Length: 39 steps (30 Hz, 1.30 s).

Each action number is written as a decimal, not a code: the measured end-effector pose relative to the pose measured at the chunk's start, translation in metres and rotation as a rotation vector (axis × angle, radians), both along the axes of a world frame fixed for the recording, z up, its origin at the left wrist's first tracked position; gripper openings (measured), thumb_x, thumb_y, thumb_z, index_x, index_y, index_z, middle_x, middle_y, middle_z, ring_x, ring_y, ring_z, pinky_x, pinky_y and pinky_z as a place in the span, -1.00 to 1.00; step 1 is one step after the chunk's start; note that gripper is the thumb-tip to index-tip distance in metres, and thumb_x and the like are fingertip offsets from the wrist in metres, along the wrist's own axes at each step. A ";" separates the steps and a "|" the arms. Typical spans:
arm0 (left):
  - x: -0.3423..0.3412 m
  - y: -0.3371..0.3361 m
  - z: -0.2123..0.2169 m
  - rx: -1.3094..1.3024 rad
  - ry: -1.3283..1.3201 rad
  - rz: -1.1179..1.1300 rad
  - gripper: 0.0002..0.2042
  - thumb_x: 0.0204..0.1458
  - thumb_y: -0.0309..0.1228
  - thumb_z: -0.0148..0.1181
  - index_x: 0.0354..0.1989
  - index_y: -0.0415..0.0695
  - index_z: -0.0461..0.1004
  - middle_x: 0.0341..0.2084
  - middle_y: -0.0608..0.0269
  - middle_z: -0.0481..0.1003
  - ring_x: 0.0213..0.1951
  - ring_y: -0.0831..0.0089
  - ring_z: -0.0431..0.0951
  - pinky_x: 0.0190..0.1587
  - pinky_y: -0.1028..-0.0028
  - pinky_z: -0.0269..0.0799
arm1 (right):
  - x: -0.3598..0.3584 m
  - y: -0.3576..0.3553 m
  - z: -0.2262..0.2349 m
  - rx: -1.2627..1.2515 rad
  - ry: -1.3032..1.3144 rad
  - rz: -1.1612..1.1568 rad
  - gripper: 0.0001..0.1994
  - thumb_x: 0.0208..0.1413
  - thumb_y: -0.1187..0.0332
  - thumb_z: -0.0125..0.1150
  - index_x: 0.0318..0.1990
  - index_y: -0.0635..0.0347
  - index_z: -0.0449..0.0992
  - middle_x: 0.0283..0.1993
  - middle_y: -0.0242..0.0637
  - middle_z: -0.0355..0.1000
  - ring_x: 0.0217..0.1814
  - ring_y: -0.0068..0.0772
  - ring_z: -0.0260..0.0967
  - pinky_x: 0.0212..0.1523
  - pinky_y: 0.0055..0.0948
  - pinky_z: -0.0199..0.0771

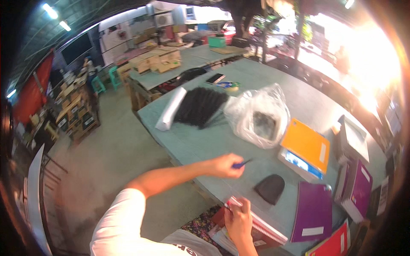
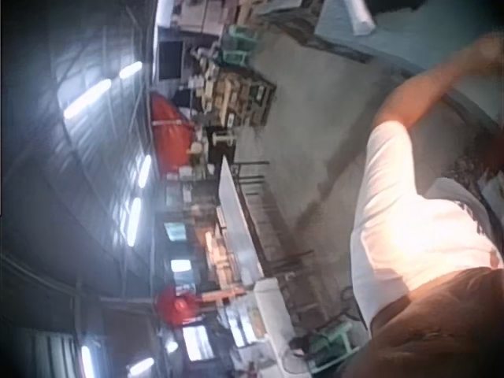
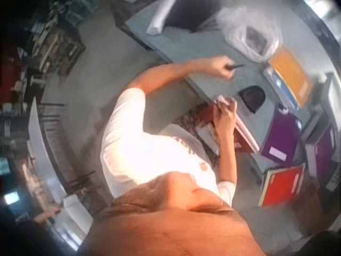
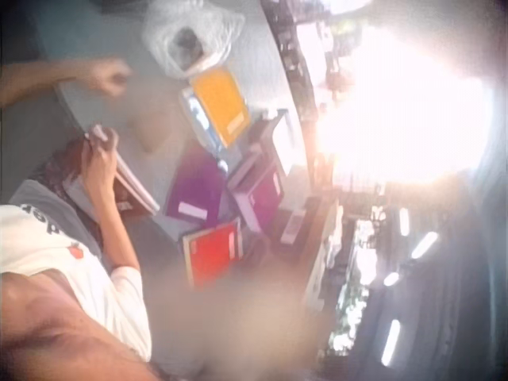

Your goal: The person assembles spiral notebooks by inserting a plastic coil through the pre-punched holes of a stack of paper and covers, then uses pliers to trim and bend the ends of the coil.

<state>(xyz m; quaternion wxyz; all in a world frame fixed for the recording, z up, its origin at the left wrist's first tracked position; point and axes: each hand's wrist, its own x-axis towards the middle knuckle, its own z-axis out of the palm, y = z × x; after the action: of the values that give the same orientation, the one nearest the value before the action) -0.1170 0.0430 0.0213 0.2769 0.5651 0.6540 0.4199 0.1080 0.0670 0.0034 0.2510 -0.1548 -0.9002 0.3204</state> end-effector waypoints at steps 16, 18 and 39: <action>-0.104 0.013 -0.093 -0.105 0.521 0.283 -0.50 -0.34 -0.11 0.40 -0.26 -0.24 0.55 -0.32 -0.06 0.52 -0.17 0.05 0.48 -0.04 0.22 0.35 | 0.120 0.047 0.005 0.094 -0.290 -0.127 -0.79 -0.05 0.39 0.21 -0.22 0.18 0.46 -0.40 -0.16 0.46 -0.34 -0.10 0.44 -0.39 -0.23 0.40; -0.165 -0.013 -0.107 -0.027 0.843 0.601 -0.63 -0.18 -0.24 0.31 -0.25 -0.26 0.52 -0.25 -0.06 0.49 -0.12 0.02 0.44 -0.04 0.19 0.34 | 0.136 0.063 0.033 -0.003 -0.230 -0.222 -0.82 -0.07 0.49 0.18 -0.24 0.20 0.48 -0.41 -0.16 0.47 -0.37 -0.13 0.46 -0.39 -0.30 0.42; -0.187 -0.014 -0.098 -0.201 0.767 0.808 -0.80 0.20 -0.32 -0.15 -0.20 -0.22 0.27 -0.37 -0.18 0.46 -0.26 -0.12 0.49 -0.29 0.05 0.36 | 0.299 0.258 -0.047 0.266 -0.311 -1.250 -0.62 -0.05 0.17 0.25 -0.21 0.32 0.51 -0.22 0.02 0.45 -0.20 -0.04 0.43 -0.10 -0.18 0.39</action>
<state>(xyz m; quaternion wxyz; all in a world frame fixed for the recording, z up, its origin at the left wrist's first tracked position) -0.3037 0.0288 -0.0768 -0.1109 0.3527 0.9089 0.1927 0.4067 0.3251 -0.0438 0.2737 -0.6608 -0.6984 -0.0257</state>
